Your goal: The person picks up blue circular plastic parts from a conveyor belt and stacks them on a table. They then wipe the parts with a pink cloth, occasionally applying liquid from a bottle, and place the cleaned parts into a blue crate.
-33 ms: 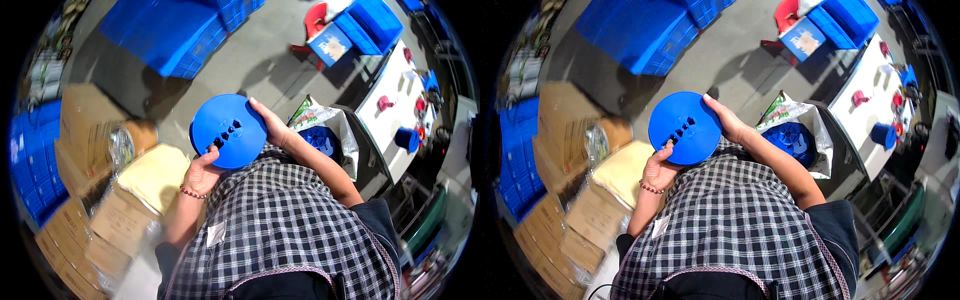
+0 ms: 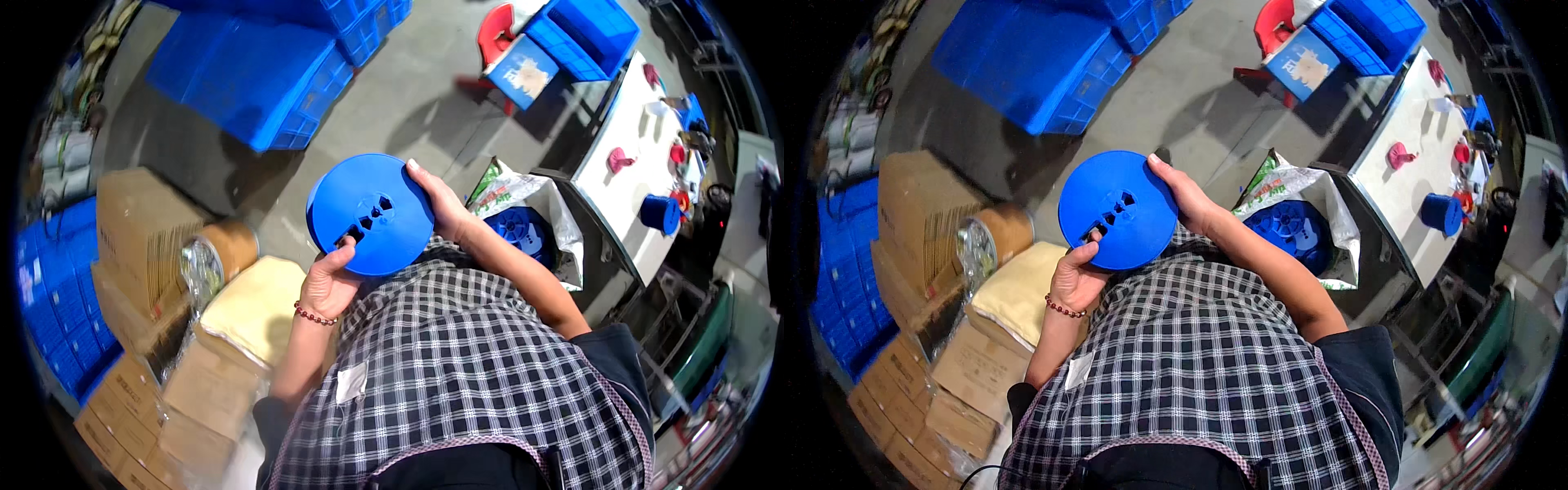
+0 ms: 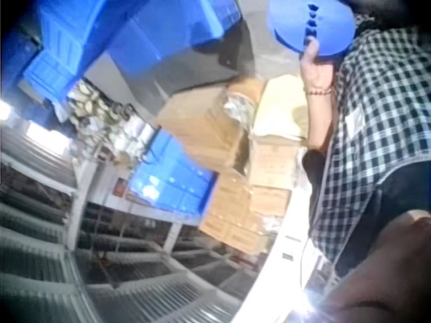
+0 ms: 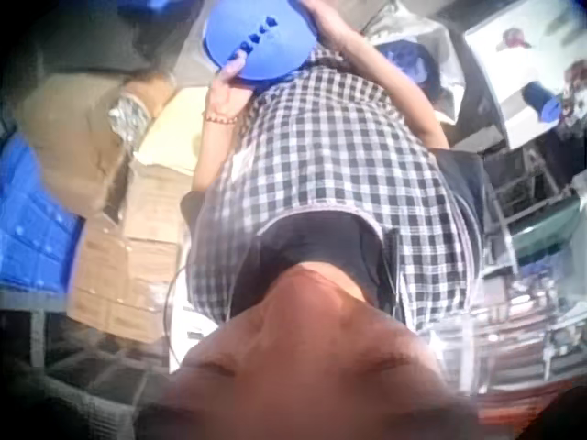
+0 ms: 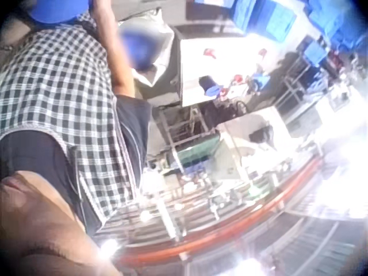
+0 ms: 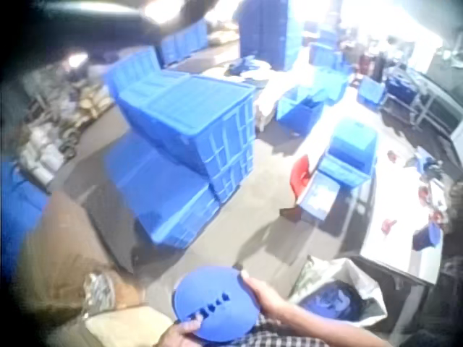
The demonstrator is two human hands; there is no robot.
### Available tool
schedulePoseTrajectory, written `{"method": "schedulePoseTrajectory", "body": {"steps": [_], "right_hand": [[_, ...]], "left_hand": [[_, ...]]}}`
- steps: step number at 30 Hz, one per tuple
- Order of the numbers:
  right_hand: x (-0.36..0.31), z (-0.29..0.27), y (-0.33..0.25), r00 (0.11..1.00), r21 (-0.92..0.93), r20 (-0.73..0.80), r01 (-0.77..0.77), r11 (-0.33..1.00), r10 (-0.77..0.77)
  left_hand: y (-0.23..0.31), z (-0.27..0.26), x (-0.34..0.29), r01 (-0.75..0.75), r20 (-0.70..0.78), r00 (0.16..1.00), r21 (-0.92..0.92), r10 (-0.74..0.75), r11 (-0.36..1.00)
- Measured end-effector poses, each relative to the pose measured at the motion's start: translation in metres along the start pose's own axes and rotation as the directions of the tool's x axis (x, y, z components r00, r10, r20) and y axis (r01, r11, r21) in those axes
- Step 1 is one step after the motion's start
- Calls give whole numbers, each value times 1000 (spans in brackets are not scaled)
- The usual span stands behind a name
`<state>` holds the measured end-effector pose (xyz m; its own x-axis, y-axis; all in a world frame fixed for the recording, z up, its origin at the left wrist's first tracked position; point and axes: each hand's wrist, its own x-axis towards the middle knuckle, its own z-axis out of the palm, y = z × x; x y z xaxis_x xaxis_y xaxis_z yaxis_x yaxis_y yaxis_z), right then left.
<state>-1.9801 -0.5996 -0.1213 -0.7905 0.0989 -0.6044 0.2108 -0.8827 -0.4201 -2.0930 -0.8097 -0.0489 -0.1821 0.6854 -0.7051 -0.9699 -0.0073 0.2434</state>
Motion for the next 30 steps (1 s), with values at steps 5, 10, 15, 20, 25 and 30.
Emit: {"method": "schedulePoseTrajectory", "body": {"steps": [5, 10, 15, 20, 25, 30], "right_hand": [[-26, -7, -61, 893, -62, -108, 433, 899, -437], [-61, -42, -90, 745, -129, -270, 600, 790, -610], [-120, -82, -96, 587, -301, -345, 669, 679, -732], [-178, -118, -154, 514, -282, -398, 720, 634, -760], [-223, -171, -190, 466, -159, -465, 792, 589, -752], [-254, -219, -222, 352, -79, -567, 877, 474, -745]], "left_hand": [[33, 28, 62, 99, 232, 963, 165, -136, 981], [28, 77, 113, 223, 402, 859, 265, -317, 938], [-10, 106, 163, 170, 394, 845, 445, -363, 879], [-41, 217, 194, 183, 252, 878, 607, -406, 773], [-78, 282, 247, 236, 226, 811, 718, -540, 655], [-126, 362, 292, 291, 229, 758, 720, -611, 630]]}}
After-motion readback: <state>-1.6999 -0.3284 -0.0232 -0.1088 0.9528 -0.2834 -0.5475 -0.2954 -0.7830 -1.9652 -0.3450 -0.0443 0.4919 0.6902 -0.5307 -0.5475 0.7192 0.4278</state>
